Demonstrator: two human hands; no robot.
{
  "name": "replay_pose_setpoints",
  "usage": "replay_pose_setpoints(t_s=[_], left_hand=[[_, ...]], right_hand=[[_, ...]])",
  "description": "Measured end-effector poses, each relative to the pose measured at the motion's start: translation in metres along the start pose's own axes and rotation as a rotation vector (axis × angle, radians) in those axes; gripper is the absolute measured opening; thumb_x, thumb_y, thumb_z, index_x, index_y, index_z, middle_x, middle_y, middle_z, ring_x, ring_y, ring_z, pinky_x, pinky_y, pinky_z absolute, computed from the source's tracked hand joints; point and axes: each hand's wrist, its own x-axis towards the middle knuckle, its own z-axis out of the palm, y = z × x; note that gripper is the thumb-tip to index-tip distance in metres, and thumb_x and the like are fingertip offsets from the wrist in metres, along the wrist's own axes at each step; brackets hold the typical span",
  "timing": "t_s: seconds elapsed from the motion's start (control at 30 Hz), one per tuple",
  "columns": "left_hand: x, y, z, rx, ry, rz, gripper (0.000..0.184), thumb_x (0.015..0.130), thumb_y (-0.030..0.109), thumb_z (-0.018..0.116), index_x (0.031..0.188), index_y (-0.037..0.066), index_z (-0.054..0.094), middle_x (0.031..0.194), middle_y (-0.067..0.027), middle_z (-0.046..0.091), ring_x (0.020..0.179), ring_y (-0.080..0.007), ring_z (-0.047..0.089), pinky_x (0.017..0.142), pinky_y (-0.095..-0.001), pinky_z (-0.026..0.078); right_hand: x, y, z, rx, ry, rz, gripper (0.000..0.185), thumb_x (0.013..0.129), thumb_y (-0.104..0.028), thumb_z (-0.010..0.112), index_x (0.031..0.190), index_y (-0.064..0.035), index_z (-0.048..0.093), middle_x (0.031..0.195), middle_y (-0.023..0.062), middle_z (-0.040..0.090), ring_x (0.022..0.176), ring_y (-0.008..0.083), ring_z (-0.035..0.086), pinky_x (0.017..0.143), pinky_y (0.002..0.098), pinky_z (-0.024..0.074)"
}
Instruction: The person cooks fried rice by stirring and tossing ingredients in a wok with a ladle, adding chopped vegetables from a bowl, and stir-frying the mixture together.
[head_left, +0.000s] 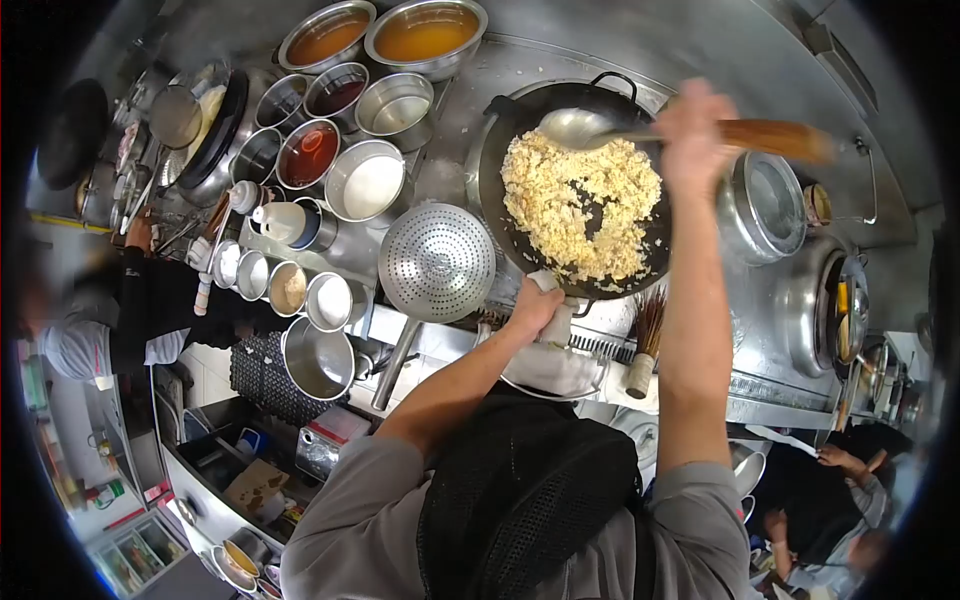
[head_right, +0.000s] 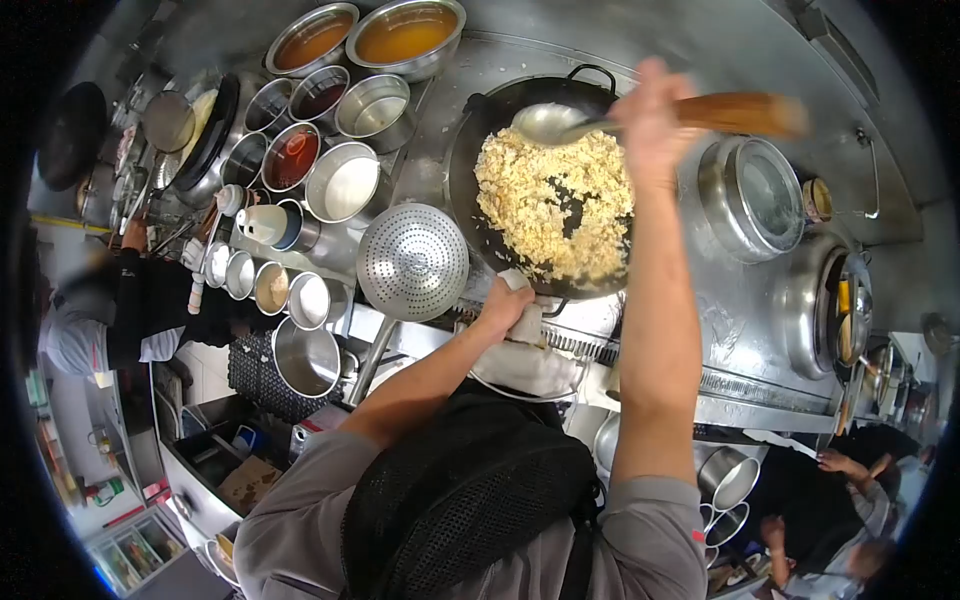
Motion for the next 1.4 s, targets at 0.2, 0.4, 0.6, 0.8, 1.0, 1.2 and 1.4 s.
replay_pose_setpoints(t_s=[0.2,0.4,0.6,0.8,1.0,1.2,1.4], left_hand=[[-0.01,-0.007,0.0,-0.18,-0.145,0.012,0.036,0.084,-0.005,0.049,0.12,-0.004,0.049,0.103,-0.0164,0.066,0.089,-0.0296,0.073,0.074,-0.0392,0.059],[-0.046,0.038,0.006,-0.307,-0.256,-0.163,0.03,0.09,0.004,0.052,0.12,-0.004,0.053,0.116,-0.0196,0.063,0.099,-0.028,0.066,0.071,-0.0419,0.057],[-0.112,0.034,0.022,-0.321,-0.131,-0.191,0.032,0.095,0.015,0.054,0.124,0.0,0.053,0.108,-0.0126,0.063,0.095,-0.0253,0.066,0.075,-0.0375,0.058],[-0.187,0.108,0.034,-0.36,-0.1,-0.182,0.03,0.094,0.011,0.054,0.121,0.0,0.054,0.109,-0.0131,0.063,0.094,-0.0233,0.067,0.071,-0.0398,0.058],[-0.177,-0.047,-0.004,0.022,-0.092,0.145,0.043,0.099,0.012,0.054,0.139,0.0,0.043,0.124,-0.0133,0.059,0.11,-0.0237,0.061,0.093,-0.0389,0.053],[-0.167,0.074,0.033,-0.213,-0.057,-0.179,0.015,0.095,0.017,0.053,0.097,0.002,0.059,0.087,-0.0115,0.064,0.074,-0.0212,0.064,0.058,-0.04,0.053],[-0.202,0.043,0.023,-0.29,-0.053,0.033,0.034,0.091,0.009,0.06,0.123,0.004,0.05,0.109,-0.0127,0.065,0.094,-0.0246,0.068,0.075,-0.0396,0.059]], right_hand=[[-0.012,-0.052,-0.002,-0.217,-0.208,0.322,0.036,0.091,-0.015,0.073,0.067,-0.0111,0.046,0.051,-0.0014,0.042,0.04,0.01,0.039,0.04,0.0282,0.0346],[-0.055,-0.035,-0.013,-0.122,-0.191,0.248,0.033,0.092,-0.016,0.071,0.066,-0.0084,0.051,0.052,0.0018,0.05,0.042,0.0115,0.047,0.041,0.0292,0.0376],[-0.061,-0.109,-0.057,-0.125,-0.34,0.264,0.034,0.091,-0.022,0.071,0.067,-0.005,0.054,0.055,-0.001,0.05,0.046,0.0106,0.046,0.046,0.0304,0.0379],[-0.124,-0.223,-0.128,0.235,-0.261,0.247,0.039,0.094,-0.016,0.072,0.066,-0.0113,0.045,0.053,-0.0063,0.037,0.044,0.0038,0.031,0.041,0.0244,0.0248],[-0.147,-0.145,-0.159,-0.32,-0.426,0.002,0.039,0.094,-0.02,0.072,0.064,-0.0075,0.049,0.059,-0.0012,0.051,0.052,0.0084,0.043,0.049,0.0287,0.0346],[-0.17,-0.107,-0.151,-0.369,-0.307,-0.01,0.03,0.092,-0.008,0.071,0.068,-0.0051,0.053,0.058,0.0035,0.055,0.053,0.0108,0.052,0.05,0.0298,0.0419],[-0.104,-0.165,-0.134,0.227,-0.29,-0.106,0.033,0.095,-0.001,0.065,0.069,-0.0095,0.046,0.055,0.0012,0.051,0.044,0.0077,0.046,0.042,0.024,0.0368]])
